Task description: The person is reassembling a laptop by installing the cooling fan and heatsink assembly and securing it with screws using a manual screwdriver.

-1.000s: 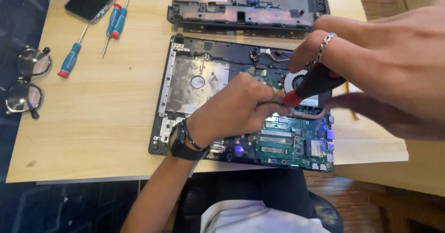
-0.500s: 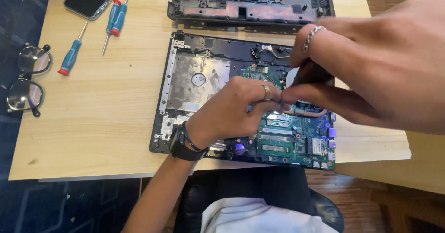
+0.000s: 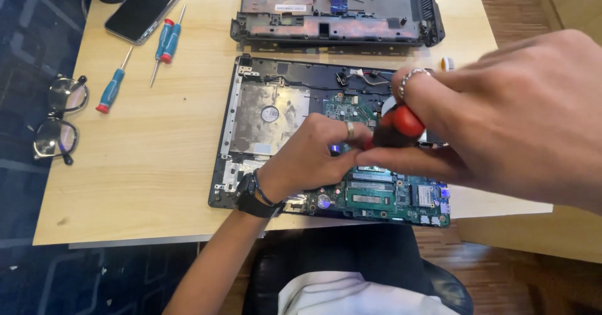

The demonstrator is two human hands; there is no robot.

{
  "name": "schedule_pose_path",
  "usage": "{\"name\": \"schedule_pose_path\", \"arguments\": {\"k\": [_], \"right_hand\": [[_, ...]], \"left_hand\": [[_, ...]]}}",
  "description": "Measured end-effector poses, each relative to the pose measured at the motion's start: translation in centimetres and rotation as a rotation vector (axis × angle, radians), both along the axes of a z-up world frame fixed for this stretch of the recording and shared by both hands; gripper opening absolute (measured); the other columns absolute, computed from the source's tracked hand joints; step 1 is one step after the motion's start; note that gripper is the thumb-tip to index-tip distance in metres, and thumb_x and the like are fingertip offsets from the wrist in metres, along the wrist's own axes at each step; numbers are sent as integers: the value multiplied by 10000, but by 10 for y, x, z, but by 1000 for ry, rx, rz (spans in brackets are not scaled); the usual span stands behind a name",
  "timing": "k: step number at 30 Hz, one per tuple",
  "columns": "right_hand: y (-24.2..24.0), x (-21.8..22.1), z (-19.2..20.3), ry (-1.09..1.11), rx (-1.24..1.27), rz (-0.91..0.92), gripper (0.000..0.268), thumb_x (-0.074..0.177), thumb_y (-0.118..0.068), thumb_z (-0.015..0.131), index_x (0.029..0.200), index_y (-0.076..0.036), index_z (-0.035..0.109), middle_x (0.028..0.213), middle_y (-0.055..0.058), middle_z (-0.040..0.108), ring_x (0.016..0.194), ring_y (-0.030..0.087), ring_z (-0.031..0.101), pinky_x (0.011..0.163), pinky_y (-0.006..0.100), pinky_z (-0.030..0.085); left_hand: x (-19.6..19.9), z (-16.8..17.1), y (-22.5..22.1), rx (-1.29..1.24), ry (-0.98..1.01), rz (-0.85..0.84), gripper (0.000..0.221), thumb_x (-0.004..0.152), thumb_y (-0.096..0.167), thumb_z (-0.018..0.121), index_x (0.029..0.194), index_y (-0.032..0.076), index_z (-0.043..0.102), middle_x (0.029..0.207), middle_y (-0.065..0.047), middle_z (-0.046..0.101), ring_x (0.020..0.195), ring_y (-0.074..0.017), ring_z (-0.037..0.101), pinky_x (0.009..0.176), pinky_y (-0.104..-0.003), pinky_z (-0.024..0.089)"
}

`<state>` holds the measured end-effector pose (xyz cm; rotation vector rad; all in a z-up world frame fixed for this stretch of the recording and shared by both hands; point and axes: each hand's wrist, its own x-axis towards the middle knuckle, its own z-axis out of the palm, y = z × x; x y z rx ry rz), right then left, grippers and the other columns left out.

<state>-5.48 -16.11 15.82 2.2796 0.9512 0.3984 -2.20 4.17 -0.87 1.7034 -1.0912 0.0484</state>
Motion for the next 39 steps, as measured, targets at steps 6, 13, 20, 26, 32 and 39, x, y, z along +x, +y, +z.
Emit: {"name": "schedule_pose_path", "arguments": {"k": [6,13,20,26,32,39], "right_hand": [[-10,4,1,323,226,215,409,959,-301,530,1352,-201,478,1220,31,494,781,195,667,355,389,597],[-11,-5,-3,47,98,89,494,1049,-716,392,1056,-252,563,856,-99,595,581,174,721,362,339,451],[-18,-9,-7,404,163,-12,379,1007,-540,515,1131,-188,447,1001,-59,583,575,230,701,375,460,583],[-10,-14,1,213,214,110,421,1032,-589,482,1180,-203,567,929,-44,624,643,207,719,351,410,568],[-19,-17,-10,453,155,84,414,802,-149,628,1185,-108,476,1044,55,493,490,266,641,327,441,531],[-16,-9,-2,431,160,-36,321,930,-344,561,1209,-215,468,1014,4,502,498,271,660,360,455,569]], "left_hand": [[4,0,-1,20,19,-89,218,1018,54,603,1136,154,756,783,-52,645,669,-156,577,646,-281,453],[0,-4,-10,-89,-55,-17,54,950,-20,668,995,8,675,922,-90,738,786,-231,719,732,-346,563],[-3,1,-8,-60,31,-84,134,990,42,626,1044,62,748,970,-51,795,854,-208,804,748,-307,644],[-5,-1,-11,-57,-31,-31,149,931,-46,604,986,34,717,849,-44,748,668,-191,668,607,-317,489],[-9,4,-11,-59,29,-56,123,985,55,658,1080,47,736,990,-56,794,887,-216,805,764,-321,640],[-5,2,-12,-135,5,-86,153,1000,-50,552,1062,2,682,936,-113,742,833,-254,749,757,-355,633]]}}
